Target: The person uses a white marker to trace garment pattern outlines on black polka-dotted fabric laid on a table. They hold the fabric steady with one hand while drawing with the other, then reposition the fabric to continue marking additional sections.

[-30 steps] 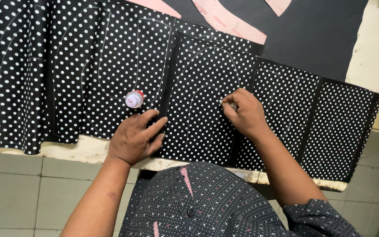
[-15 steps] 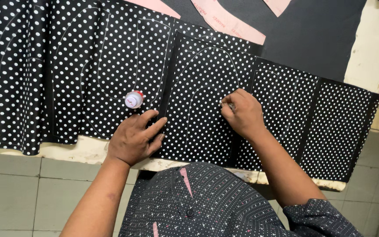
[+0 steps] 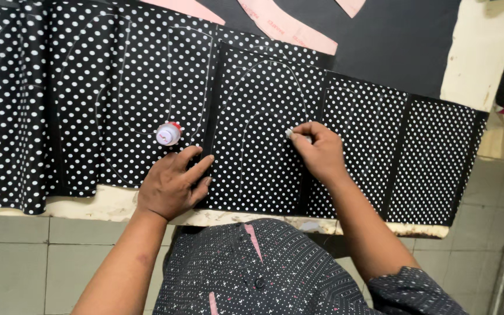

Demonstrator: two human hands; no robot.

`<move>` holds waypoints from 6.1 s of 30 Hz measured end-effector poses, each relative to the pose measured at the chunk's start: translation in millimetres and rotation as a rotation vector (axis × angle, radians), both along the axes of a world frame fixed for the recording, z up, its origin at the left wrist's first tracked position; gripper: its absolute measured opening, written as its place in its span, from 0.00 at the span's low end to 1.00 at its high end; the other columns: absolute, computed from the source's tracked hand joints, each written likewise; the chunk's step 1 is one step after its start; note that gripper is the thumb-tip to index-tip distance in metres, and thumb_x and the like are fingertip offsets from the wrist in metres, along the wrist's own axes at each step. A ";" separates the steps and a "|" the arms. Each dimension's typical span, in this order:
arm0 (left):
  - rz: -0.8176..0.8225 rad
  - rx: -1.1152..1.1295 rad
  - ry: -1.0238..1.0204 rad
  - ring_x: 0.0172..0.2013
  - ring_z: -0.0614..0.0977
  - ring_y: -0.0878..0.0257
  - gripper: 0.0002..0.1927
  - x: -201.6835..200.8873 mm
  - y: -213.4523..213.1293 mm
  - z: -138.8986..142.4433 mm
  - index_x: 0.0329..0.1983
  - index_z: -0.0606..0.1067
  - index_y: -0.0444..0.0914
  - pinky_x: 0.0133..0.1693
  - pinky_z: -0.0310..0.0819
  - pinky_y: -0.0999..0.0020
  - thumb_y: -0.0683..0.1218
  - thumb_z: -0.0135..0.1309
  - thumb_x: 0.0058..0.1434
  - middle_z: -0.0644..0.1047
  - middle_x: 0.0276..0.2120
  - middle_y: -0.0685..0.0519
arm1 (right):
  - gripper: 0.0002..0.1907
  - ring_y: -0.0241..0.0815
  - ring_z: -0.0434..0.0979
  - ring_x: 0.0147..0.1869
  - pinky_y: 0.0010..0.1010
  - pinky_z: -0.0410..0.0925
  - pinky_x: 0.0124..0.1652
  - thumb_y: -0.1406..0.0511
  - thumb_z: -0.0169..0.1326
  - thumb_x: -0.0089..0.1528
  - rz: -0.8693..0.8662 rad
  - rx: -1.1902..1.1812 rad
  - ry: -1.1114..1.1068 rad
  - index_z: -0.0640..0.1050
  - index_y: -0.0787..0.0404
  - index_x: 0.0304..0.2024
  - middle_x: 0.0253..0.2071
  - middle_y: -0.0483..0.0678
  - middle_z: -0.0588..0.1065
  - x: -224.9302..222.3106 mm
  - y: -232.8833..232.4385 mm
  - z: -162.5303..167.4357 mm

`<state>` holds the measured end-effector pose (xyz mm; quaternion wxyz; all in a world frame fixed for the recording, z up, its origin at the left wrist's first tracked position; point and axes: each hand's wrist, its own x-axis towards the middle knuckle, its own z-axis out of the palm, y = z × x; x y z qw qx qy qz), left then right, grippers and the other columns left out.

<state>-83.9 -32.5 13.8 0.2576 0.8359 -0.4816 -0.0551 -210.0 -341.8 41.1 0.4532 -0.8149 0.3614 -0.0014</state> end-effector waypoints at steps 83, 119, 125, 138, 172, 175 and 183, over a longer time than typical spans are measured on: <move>-0.083 0.005 -0.008 0.38 0.77 0.56 0.21 0.6 -5.8 -6.3 0.57 0.77 0.43 0.43 0.74 0.61 0.53 0.57 0.62 0.72 0.55 0.50 | 0.11 0.46 0.82 0.41 0.34 0.72 0.43 0.60 0.59 0.58 -0.231 -0.288 0.123 0.83 0.60 0.36 0.38 0.50 0.80 -52.9 71.3 1.1; -0.086 0.005 -0.022 0.38 0.77 0.56 0.22 3.7 -5.4 -2.8 0.58 0.77 0.43 0.43 0.73 0.60 0.53 0.57 0.62 0.71 0.55 0.51 | 0.06 0.48 0.80 0.38 0.36 0.71 0.40 0.64 0.57 0.58 -0.108 -0.438 0.038 0.81 0.59 0.34 0.35 0.48 0.78 -57.6 100.8 -14.9; -0.092 0.003 -0.027 0.39 0.76 0.56 0.21 4.0 -4.9 -2.7 0.58 0.77 0.43 0.43 0.73 0.60 0.53 0.57 0.63 0.71 0.55 0.51 | 0.06 0.48 0.80 0.39 0.36 0.71 0.40 0.64 0.57 0.59 -0.050 -0.468 0.011 0.80 0.59 0.34 0.35 0.48 0.78 -56.3 98.5 -14.6; -0.094 0.037 -0.043 0.38 0.76 0.58 0.22 4.1 -5.4 -1.8 0.59 0.77 0.43 0.43 0.73 0.62 0.53 0.56 0.64 0.70 0.55 0.51 | 0.07 0.46 0.80 0.38 0.36 0.71 0.39 0.63 0.57 0.59 -0.095 -0.431 0.052 0.81 0.60 0.34 0.35 0.48 0.78 -56.1 95.4 -7.9; -0.081 0.023 -0.048 0.40 0.77 0.55 0.22 6.1 -3.4 -3.8 0.58 0.77 0.44 0.43 0.74 0.59 0.54 0.56 0.62 0.70 0.56 0.51 | 0.06 0.47 0.80 0.39 0.35 0.71 0.40 0.64 0.56 0.60 -0.130 -0.395 0.023 0.81 0.60 0.34 0.36 0.48 0.78 -60.2 113.9 -10.6; -0.089 0.029 -0.045 0.40 0.77 0.55 0.21 5.9 -2.5 -4.4 0.58 0.78 0.43 0.43 0.74 0.60 0.53 0.57 0.64 0.70 0.56 0.51 | 0.07 0.46 0.81 0.39 0.34 0.71 0.39 0.64 0.57 0.58 -0.110 -0.352 0.059 0.81 0.60 0.33 0.35 0.48 0.79 -62.2 111.6 -9.1; -0.087 0.004 -0.039 0.40 0.77 0.55 0.21 6.0 -2.2 -5.4 0.58 0.78 0.43 0.43 0.74 0.59 0.53 0.57 0.63 0.70 0.57 0.51 | 0.08 0.44 0.81 0.39 0.32 0.71 0.41 0.63 0.59 0.58 -0.163 -0.257 0.007 0.82 0.62 0.34 0.35 0.49 0.79 -85.0 113.0 -2.4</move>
